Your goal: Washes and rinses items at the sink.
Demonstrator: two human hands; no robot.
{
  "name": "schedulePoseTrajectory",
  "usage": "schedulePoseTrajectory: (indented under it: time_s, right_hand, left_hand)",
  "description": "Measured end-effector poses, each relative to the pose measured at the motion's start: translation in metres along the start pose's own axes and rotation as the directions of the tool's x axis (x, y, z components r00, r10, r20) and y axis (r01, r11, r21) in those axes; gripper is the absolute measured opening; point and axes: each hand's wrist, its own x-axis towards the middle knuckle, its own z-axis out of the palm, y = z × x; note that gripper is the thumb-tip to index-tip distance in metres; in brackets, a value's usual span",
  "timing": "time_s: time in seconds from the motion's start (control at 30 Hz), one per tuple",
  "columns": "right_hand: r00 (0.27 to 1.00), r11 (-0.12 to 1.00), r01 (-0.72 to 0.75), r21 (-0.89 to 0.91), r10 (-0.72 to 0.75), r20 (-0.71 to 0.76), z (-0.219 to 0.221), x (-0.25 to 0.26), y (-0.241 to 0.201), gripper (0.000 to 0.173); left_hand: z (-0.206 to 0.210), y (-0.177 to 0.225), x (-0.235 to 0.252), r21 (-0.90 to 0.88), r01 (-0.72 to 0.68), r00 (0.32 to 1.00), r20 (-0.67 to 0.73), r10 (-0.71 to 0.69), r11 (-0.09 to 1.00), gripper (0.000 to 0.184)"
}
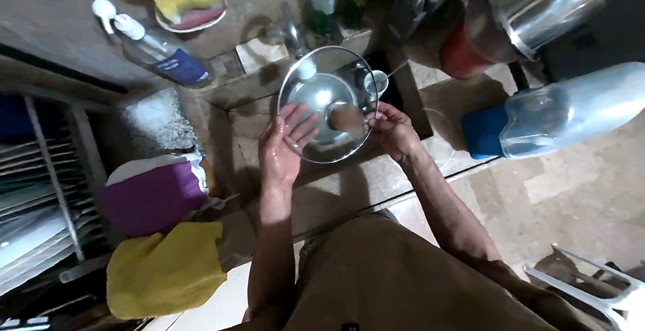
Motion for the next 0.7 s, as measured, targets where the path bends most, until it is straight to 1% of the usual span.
schedulePoseTrajectory:
  time_s: [0.1, 0.2, 0.23, 0.3, 0.37, 0.47, 0.57, 0.63, 0.7]
  right_hand:
    - [0.998, 0.998, 0.027, 0.056, -0.03, 0.047, -0.002, -0.003, -0.003, 0.037]
    - [0.996, 0.995, 0.057, 0.08, -0.063, 0.069, -0.002, -0.005, -0.008, 0.034]
    - [0.995, 0.995, 0.065, 0.069, -0.07, 0.071, -0.002, -0.005, -0.009, 0.034]
    - [0.995, 0.997, 0.068, 0.03, -0.07, 0.072, -0.001, -0.005, -0.01, 0.034]
    - [0.994, 0.998, 0.067, -0.012, -0.066, 0.083, -0.002, -0.004, -0.01, 0.035]
    - [0.993, 0.997, 0.009, -0.081, 0.001, 0.118, -0.005, -0.005, -0.01, 0.029]
    - [0.982, 0.984, -0.083, -0.16, 0.108, 0.157, -0.007, -0.009, -0.006, 0.025]
    - [0.978, 0.984, -0.112, -0.138, 0.134, 0.161, -0.008, -0.012, 0.003, 0.024]
    - [0.979, 0.989, -0.124, -0.083, 0.136, 0.154, -0.007, -0.017, 0.015, 0.025]
  left_hand:
    - [-0.009, -0.005, 0.004, 0.039, -0.004, 0.997, -0.079, 0.007, 0.999, 0.037]
    - [-0.013, -0.012, 0.006, 0.123, -0.019, 0.987, -0.153, 0.038, 0.992, 0.033]
    - [-0.014, -0.014, 0.006, 0.138, -0.032, 0.988, -0.145, 0.052, 0.99, 0.036]
    - [-0.014, -0.019, 0.003, 0.148, -0.031, 0.992, -0.113, 0.048, 0.989, 0.049]
    - [-0.015, -0.024, 0.001, 0.119, -0.039, 0.989, -0.14, 0.056, 0.992, 0.048]
    - [-0.019, -0.033, -0.001, 0.127, -0.065, 0.972, -0.218, 0.092, 0.99, 0.042]
    - [-0.019, -0.04, -0.001, 0.226, -0.076, 0.954, -0.266, 0.136, 0.971, 0.04]
    - [-0.021, -0.046, 0.003, 0.302, -0.078, 0.939, -0.297, 0.171, 0.95, 0.034]
    - [-0.024, -0.051, 0.011, 0.385, -0.052, 0.917, -0.347, 0.196, 0.921, 0.029]
